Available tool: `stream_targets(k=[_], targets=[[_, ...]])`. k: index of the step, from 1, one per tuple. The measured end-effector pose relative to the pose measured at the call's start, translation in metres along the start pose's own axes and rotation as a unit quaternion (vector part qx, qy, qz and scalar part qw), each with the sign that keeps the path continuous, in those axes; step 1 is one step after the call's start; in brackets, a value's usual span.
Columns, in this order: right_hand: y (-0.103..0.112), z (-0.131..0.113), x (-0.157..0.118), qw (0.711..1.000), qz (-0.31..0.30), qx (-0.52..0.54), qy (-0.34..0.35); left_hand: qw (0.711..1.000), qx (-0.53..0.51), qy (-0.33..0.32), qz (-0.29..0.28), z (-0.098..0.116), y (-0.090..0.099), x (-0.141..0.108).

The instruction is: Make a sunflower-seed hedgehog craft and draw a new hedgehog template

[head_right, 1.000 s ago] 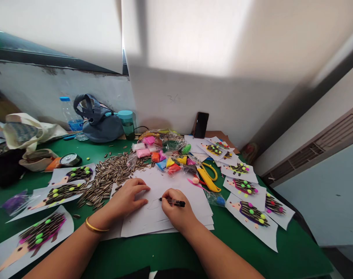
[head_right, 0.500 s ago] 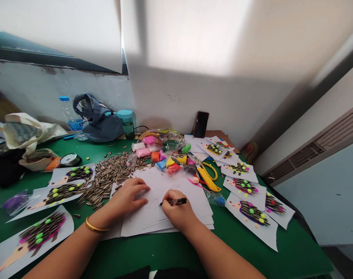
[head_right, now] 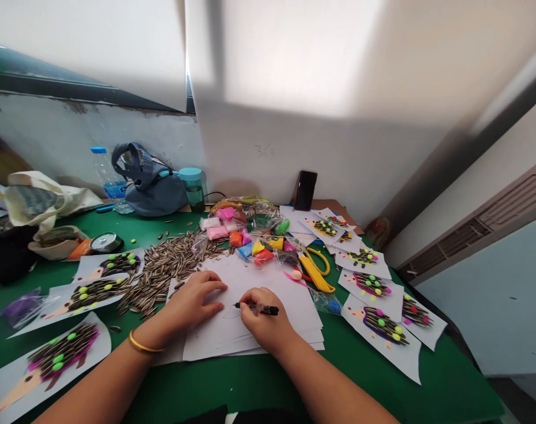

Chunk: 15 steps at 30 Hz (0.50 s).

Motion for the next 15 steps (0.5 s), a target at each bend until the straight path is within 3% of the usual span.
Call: stream_targets(k=[15], targets=[[-0.005,0.0007,0.0011,1.0,-0.013,-0.014,0.009,1.0,0.006,-0.022,-0.011,-0.0004,-0.0014,0.0001]])
Point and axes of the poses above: each hand's wrist, its own x-axis towards the middle knuckle, its own y-axis out of the back of the hand, z = x × y, the point moved 5 cm from there along x, towards the middle knuckle, and after that the axes turned 10 degrees about -x, right-handed, at the moved point
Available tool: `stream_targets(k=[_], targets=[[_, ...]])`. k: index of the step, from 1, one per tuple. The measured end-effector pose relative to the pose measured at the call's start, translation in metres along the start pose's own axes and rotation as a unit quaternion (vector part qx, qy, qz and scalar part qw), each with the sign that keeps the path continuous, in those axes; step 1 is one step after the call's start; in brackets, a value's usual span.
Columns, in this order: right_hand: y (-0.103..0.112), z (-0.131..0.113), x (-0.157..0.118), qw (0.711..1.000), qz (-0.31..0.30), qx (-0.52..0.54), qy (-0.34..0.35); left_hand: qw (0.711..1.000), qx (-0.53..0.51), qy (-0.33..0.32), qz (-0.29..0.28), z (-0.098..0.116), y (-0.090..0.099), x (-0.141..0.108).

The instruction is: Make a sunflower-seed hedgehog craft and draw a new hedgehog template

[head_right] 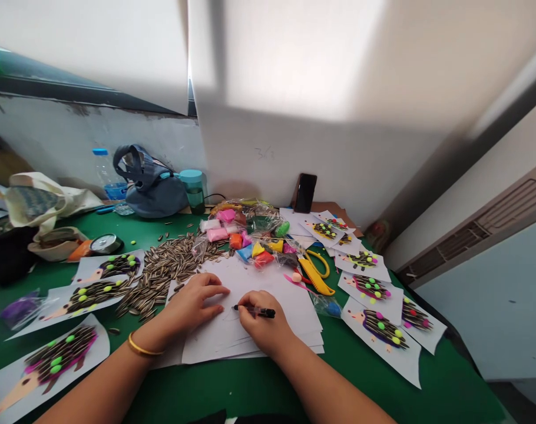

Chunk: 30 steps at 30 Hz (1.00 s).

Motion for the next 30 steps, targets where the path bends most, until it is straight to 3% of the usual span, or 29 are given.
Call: stream_targets(k=[9,30], targets=[[0.002,0.004,0.002,1.0,0.004,0.006,-0.014,1.0,0.003,-0.011,0.008,-0.002,-0.001,0.0],[0.034,0.025,-0.002,0.993,0.057,-0.058,-0.082,1.0,0.002,-0.001,0.002,-0.002,-0.001,0.0]])
Point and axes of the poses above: each hand's wrist, its own x-axis towards the middle knuckle, its own y-axis out of the back of the hand, z = x × y, the point moved 5 cm from there along x, towards the middle knuckle, and after that the axes turned 10 degrees about -x, right-handed, at the moved point
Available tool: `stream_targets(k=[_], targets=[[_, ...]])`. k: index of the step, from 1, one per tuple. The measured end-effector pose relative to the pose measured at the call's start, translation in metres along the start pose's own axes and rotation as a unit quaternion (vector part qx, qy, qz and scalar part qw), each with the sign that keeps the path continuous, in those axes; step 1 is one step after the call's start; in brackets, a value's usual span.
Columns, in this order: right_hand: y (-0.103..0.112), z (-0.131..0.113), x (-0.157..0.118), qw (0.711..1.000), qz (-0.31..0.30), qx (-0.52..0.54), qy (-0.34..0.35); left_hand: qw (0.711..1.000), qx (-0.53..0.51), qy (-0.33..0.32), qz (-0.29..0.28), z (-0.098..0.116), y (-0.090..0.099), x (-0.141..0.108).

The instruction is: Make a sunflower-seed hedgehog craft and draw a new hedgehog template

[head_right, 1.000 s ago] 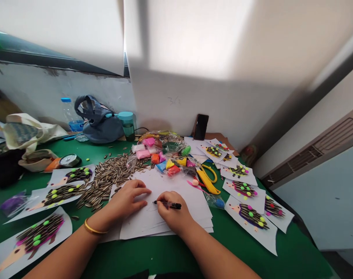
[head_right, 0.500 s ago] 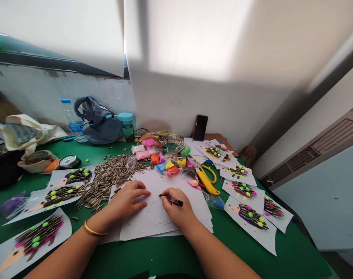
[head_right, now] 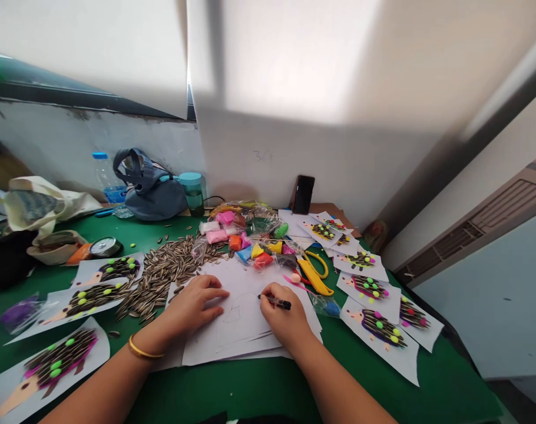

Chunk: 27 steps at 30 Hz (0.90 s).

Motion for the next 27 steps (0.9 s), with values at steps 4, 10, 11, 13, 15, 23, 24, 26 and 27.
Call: stream_targets(k=[4,10,11,13,15,23,24,26,27], targets=[[0.002,0.001,-0.004,1.0,0.001,-0.024,-0.007,1.0,0.004,-0.001,0.0,0.002,0.001,-0.001],[0.001,0.003,-0.01,0.999,-0.006,-0.031,-0.018,1.0,0.014,0.003,-0.013,0.003,0.0,0.0],[0.001,0.004,-0.011,0.999,-0.009,-0.021,-0.025,1.0,0.015,0.004,-0.014,0.004,0.0,0.0],[-0.001,0.004,-0.013,0.999,-0.013,0.018,-0.031,1.0,0.015,0.006,-0.013,0.004,0.001,-0.001],[-0.002,0.003,-0.014,0.997,-0.015,0.065,-0.026,1.0,0.014,0.004,-0.01,0.005,0.001,-0.001],[-0.013,-0.007,-0.017,0.992,-0.079,0.092,0.022,1.0,0.016,-0.001,-0.007,0.011,0.002,-0.002],[-0.014,-0.009,-0.017,0.992,-0.083,0.085,0.028,1.0,0.018,0.001,-0.008,0.011,0.001,-0.002],[-0.014,-0.01,-0.018,0.992,-0.091,0.077,0.036,1.0,0.022,0.004,-0.012,0.013,0.001,-0.003],[-0.014,-0.011,-0.018,0.992,-0.093,0.076,0.038,1.0,0.025,0.005,-0.013,0.013,0.0,-0.004]])
Point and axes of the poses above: each hand's wrist, its own x-axis towards the middle knuckle, its own y-axis out of the back of the hand, z = x × y, the point moved 5 cm from there along x, towards the middle knuckle, and after that the axes turned 10 degrees about -x, right-handed, at the moved point
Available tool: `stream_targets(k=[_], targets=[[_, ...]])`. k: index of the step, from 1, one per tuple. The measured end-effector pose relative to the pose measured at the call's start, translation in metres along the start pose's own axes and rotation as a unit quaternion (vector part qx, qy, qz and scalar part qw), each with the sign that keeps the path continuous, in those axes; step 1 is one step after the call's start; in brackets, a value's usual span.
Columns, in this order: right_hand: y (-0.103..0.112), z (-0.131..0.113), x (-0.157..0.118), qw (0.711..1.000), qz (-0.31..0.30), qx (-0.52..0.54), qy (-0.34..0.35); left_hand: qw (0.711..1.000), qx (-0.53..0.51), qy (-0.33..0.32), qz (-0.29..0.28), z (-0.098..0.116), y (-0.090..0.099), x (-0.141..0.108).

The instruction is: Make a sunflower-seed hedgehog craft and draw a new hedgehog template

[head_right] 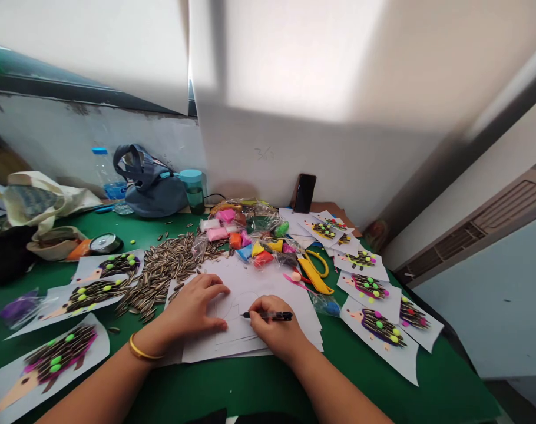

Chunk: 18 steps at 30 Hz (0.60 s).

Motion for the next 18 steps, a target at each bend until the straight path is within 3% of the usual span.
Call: stream_targets(k=[13,18], targets=[[-0.004,0.001,0.001,1.0,-0.002,-0.02,0.009,1.0,0.012,0.009,-0.003,0.0,-0.002,0.0],[-0.002,0.01,0.003,0.999,0.025,-0.019,-0.026,1.0,0.009,0.009,-0.001,-0.001,-0.002,-0.001]])
Point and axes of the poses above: each hand's wrist, its own x-axis towards the middle knuckle, its own y-axis out of the back of the hand, z = x × y, the point moved 5 cm from there along x, towards the middle knuckle, and after that the axes turned 10 degrees about -x, right-handed, at the moved point
